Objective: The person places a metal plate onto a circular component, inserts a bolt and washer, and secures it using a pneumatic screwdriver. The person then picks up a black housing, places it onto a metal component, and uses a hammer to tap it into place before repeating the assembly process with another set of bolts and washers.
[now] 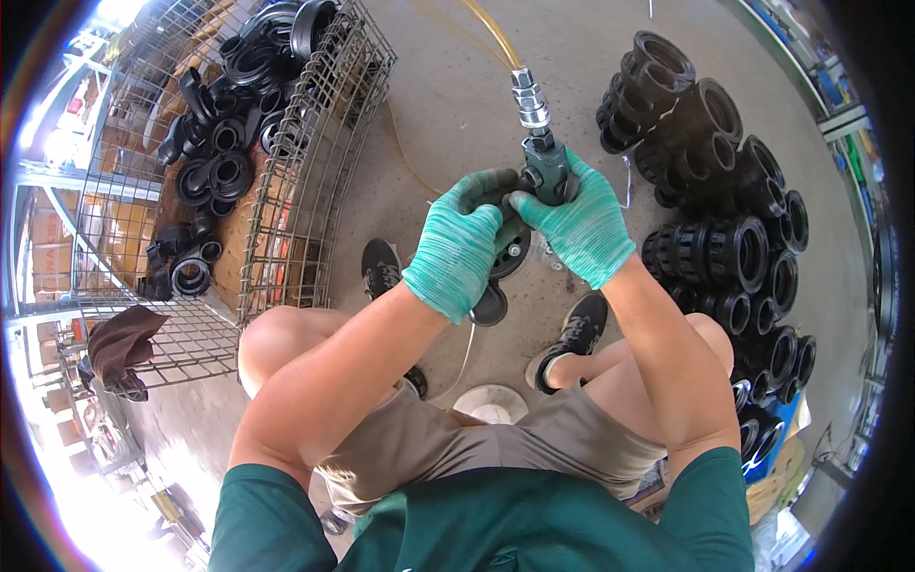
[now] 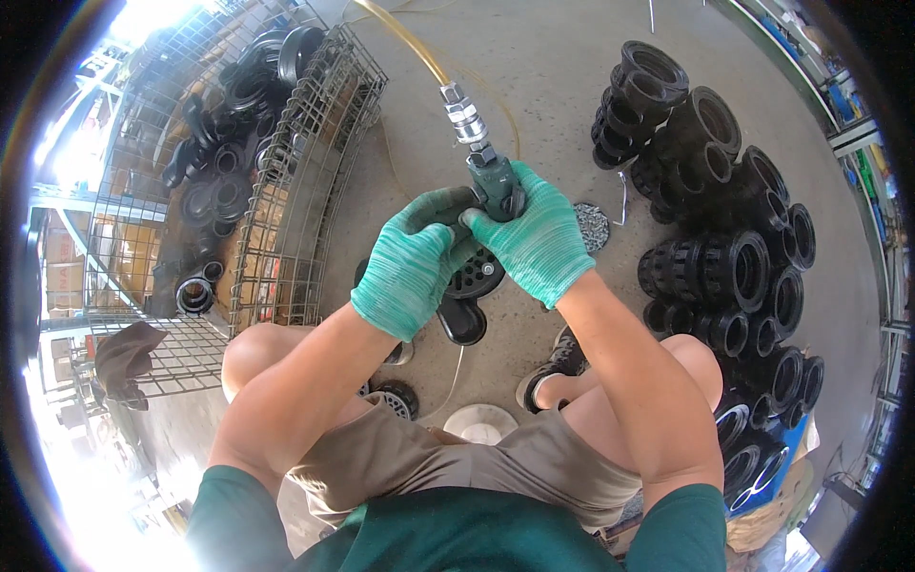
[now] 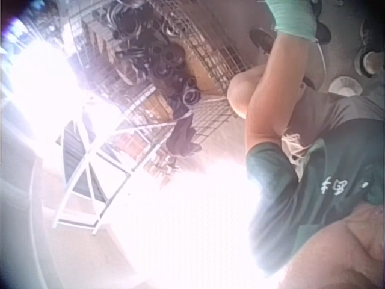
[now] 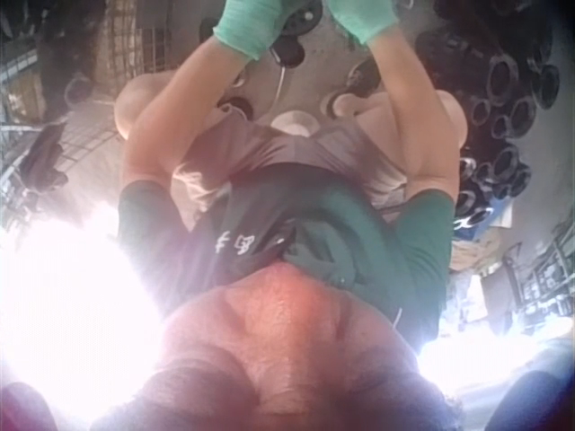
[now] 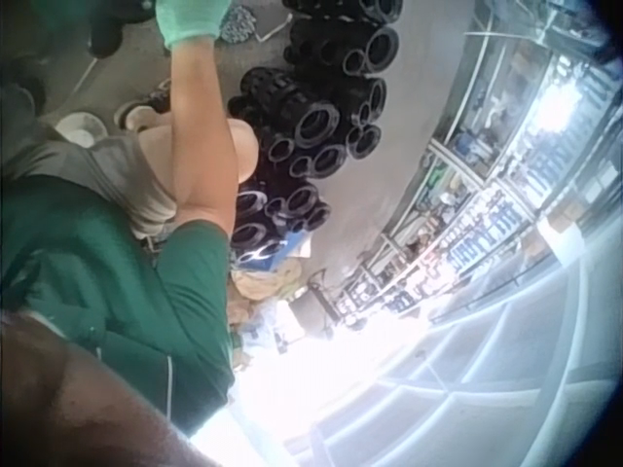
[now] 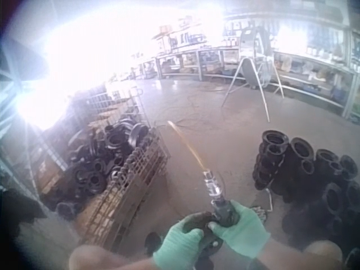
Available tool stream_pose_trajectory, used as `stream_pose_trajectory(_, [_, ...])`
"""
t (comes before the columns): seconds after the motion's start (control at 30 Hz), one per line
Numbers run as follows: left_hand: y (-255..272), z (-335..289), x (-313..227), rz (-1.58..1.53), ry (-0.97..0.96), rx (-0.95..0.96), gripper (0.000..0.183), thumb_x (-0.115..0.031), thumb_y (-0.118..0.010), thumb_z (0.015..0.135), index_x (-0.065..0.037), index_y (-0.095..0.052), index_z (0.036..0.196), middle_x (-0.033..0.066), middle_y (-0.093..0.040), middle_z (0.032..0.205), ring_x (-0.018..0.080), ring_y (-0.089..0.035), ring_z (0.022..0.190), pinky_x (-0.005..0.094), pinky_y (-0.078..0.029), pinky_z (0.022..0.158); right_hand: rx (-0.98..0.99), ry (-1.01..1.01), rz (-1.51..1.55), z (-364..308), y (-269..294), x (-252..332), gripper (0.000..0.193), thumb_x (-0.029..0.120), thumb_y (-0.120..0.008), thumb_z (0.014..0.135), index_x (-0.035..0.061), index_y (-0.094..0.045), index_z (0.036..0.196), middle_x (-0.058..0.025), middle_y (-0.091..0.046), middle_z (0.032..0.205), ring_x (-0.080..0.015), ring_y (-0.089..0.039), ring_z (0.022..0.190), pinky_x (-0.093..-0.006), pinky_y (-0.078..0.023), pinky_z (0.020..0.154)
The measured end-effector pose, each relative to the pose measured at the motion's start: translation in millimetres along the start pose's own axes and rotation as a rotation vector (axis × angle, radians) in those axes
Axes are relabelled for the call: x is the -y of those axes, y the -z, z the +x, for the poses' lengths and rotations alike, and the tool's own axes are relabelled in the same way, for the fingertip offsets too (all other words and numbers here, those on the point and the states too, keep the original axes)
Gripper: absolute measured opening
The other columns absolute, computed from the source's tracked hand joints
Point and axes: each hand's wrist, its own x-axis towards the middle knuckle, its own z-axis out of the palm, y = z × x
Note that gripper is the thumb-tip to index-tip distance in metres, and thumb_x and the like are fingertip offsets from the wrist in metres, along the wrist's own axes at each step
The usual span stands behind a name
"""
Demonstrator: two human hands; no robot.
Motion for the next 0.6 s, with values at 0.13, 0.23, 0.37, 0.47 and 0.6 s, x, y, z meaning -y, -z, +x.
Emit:
stream_pose_trajectory(0.13, [-1, 3, -1, 0.138, -0.011, -0.049, 0.039, 0.009, -0.050, 0.093, 0.010, -0.051, 0.132, 0.0204, -0.059, 0.127, 0.0262, -0.064, 0.114, 0.0361, -0.056, 0.103, 0.010, 0.044, 0.001, 0, -2, -2, 0.040, 0.013, -0.081, 0.082, 0.0049, -0.061, 0.117, -0.0055, -0.070, 0.097, -0.0141, -0.065, 0.085, -0.0302, -0.056, 0.081])
stream_pose_trajectory(0.23, [0, 2, 1, 0.114, -0.045, -0.081, 0.037, 0.010, -0.050, 0.092, 0.010, -0.053, 0.129, 0.0191, -0.060, 0.125, 0.0247, -0.065, 0.111, 0.0357, -0.057, 0.100, -0.001, 0.063, 0.083, -2, -4, 0, 0.039, 0.011, -0.080, 0.083, 0.0053, -0.061, 0.117, -0.0049, -0.069, 0.096, -0.0138, -0.065, 0.084, -0.0302, -0.056, 0.080])
stream_pose_trajectory(0.37, [2, 2, 1, 0.081, -0.043, -0.082, 0.038, 0.010, -0.050, 0.092, 0.009, -0.052, 0.129, 0.0193, -0.059, 0.126, 0.0267, -0.064, 0.112, 0.0366, -0.057, 0.101, 0.007, 0.016, 0.044, -2, -3, -3, 0.038, 0.011, -0.080, 0.083, 0.0057, -0.061, 0.116, -0.0042, -0.069, 0.095, -0.0131, -0.064, 0.084, -0.0304, -0.056, 0.080])
stream_pose_trajectory(0.47, [2, 2, 1, 0.132, -0.076, -0.071, 0.038, 0.010, -0.049, 0.091, 0.008, -0.052, 0.129, 0.0194, -0.059, 0.126, 0.0279, -0.064, 0.111, 0.0372, -0.057, 0.101, -0.037, 0.092, 0.073, -4, -7, -3, 0.036, 0.011, -0.079, 0.084, 0.0063, -0.061, 0.115, -0.0030, -0.068, 0.093, -0.0109, -0.064, 0.079, -0.0284, -0.057, 0.072])
stream_pose_trajectory(0.6, [-2, 1, 0, 0.108, -0.077, -0.141, 0.037, 0.011, -0.049, 0.091, 0.007, -0.052, 0.128, 0.0193, -0.059, 0.126, 0.0282, -0.064, 0.111, 0.0384, -0.058, 0.100, -0.026, 0.055, 0.125, -8, -12, -1, 0.034, 0.011, -0.078, 0.084, 0.0072, -0.061, 0.114, -0.0017, -0.068, 0.090, -0.0079, -0.063, 0.071, -0.0245, -0.057, 0.059])
